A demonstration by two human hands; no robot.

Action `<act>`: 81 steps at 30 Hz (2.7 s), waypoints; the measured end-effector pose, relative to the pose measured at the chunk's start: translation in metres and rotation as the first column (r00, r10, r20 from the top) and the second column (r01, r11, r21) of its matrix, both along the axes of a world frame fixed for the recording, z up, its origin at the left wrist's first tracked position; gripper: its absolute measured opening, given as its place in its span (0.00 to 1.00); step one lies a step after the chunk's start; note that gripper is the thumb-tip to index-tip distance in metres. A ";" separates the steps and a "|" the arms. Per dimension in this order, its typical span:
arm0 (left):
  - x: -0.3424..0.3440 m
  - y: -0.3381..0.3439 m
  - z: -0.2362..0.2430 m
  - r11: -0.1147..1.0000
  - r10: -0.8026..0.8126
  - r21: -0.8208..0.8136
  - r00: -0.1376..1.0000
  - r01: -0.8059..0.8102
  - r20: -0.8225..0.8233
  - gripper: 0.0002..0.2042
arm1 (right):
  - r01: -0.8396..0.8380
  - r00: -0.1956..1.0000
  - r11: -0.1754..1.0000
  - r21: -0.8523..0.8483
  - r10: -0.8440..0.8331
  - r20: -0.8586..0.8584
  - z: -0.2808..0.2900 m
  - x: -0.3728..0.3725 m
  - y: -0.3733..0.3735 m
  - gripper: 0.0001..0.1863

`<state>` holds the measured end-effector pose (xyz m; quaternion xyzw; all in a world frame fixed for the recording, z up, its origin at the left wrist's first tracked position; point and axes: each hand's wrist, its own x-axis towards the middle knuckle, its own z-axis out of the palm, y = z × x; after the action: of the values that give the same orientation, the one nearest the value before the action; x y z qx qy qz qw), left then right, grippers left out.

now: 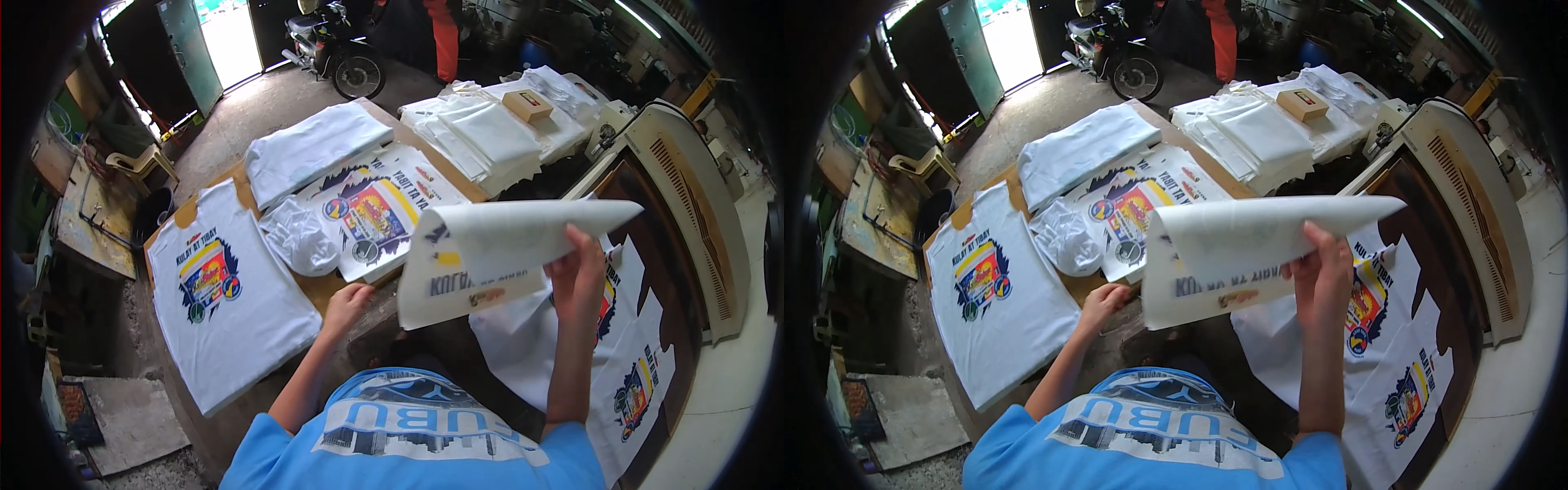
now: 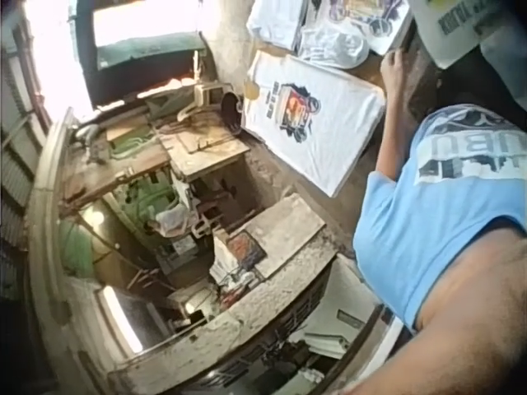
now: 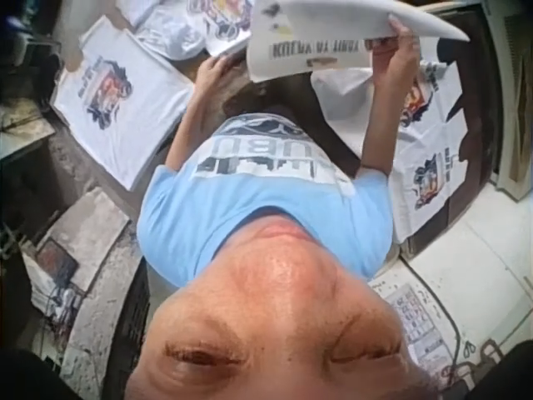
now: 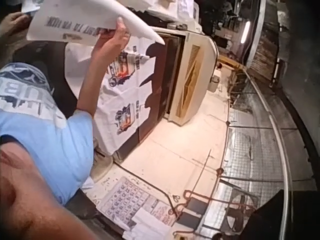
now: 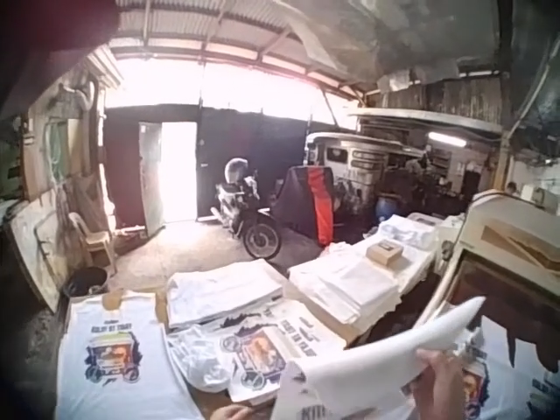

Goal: Operating a heat press to print designs on white t-shirts, including aligning the shirts and transfer paper.

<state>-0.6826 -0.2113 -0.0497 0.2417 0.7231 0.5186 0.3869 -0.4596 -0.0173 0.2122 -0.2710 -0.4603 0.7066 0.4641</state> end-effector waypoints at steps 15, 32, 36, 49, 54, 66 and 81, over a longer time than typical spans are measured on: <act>-0.163 0.047 -0.101 0.561 0.105 -0.722 0.900 -0.404 -0.422 0.32 | 0.259 0.956 0.965 0.043 -0.250 -0.153 -0.051 -0.163 0.456 0.09; -0.254 0.139 -0.174 0.358 0.026 -0.846 0.909 -0.396 -0.415 0.39 | 0.436 0.743 0.591 -0.679 -0.662 -0.099 -0.362 -0.345 0.577 0.15; -0.269 0.140 -0.186 0.363 0.060 -0.842 0.912 -0.399 -0.407 0.39 | 0.430 0.745 0.527 -0.733 -0.665 -0.041 -0.397 -0.377 0.562 0.13; -0.298 0.174 -0.202 0.506 0.137 -0.765 0.913 -0.398 -0.384 0.38 | 0.073 0.985 0.732 -0.678 -0.161 -0.068 -0.424 -0.388 0.533 0.06; -0.300 0.198 -0.185 0.601 0.161 -0.691 0.908 -0.401 -0.387 0.38 | -0.160 0.977 0.688 -0.708 0.009 -0.212 -0.416 -0.358 0.437 0.06; -0.249 0.117 -0.198 0.793 0.172 -0.499 0.913 -0.351 -0.369 0.37 | -0.196 0.930 0.626 -0.755 0.362 0.059 -0.342 -0.240 0.141 0.09; -0.063 0.020 -0.122 0.945 0.186 -0.119 0.801 -0.304 -0.569 0.23 | -0.079 0.834 0.712 -0.698 0.431 0.345 -0.303 0.010 -0.030 0.09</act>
<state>-0.7460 -0.1913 -0.1720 0.2434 0.8780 0.3960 0.1145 -0.4492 -0.0473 -0.0905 -0.5155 -0.3166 0.7898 0.1016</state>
